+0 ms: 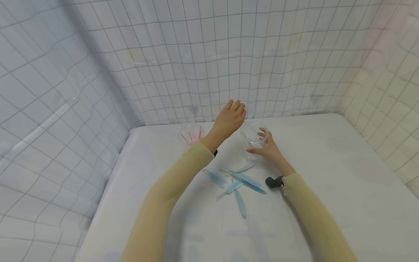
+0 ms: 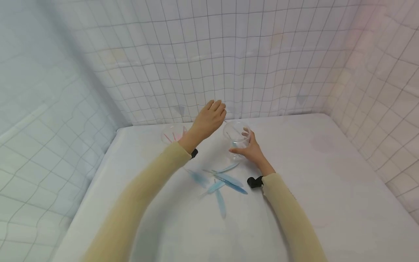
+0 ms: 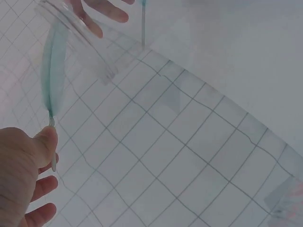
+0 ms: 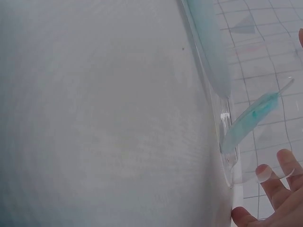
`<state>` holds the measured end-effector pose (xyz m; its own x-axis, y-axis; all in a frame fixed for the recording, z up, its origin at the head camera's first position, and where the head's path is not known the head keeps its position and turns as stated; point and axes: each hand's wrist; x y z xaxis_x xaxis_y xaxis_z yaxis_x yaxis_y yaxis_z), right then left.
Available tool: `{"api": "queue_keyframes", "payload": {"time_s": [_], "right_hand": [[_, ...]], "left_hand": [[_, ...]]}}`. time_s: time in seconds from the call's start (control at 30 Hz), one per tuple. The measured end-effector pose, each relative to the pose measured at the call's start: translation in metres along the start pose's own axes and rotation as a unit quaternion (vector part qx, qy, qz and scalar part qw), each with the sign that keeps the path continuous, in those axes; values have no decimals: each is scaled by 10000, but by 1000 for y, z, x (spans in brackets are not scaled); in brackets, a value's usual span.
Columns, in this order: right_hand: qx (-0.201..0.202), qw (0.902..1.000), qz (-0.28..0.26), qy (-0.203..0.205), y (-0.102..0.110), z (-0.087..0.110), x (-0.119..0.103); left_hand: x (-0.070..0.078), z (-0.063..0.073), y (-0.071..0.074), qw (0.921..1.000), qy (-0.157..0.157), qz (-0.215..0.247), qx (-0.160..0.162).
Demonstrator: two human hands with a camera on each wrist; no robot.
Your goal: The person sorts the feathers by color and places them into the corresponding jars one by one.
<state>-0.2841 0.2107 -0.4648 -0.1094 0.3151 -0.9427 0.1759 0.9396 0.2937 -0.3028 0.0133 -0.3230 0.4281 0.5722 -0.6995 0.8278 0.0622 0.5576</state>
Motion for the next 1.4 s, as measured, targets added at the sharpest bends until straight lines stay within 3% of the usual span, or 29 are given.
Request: {"api": "queue_keyframes", "payload": {"time_s": [0.17,0.33,0.6,0.8,1.0,1.23,1.4], "right_hand": [[-16,10000,32,57,-3,0,5],[-44,9998,51,163,-2,-2,4],[-35,9997,161,153,2,-4,5],[7,9998,192,112,3,-4,7],[-49,9997,211,100,3,-2,6],[25,9999,115,115,1,-5,4],[-22,9999,113,114,1,-7,5]], "left_hand": [[11,-3,-4,9997,-118,20,-234],[13,3,-8,9992,0,387,-66],[4,28,-9,9929,620,992,207],[-1,59,-11,9733,1238,1752,822],[4,101,-10,9522,1352,2454,1218],[12,152,-16,9455,1451,2754,958],[17,178,-18,9530,1216,2565,1056]]}}
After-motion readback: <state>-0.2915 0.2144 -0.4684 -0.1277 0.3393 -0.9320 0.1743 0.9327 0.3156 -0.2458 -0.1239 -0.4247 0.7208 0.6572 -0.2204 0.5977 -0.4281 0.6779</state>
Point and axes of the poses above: each hand's wrist, its own z-axis away from the middle knuckle, its own y-axis out of the back of the hand, x = y × z, and after that the axes turned 15 degrees about x, right-handed
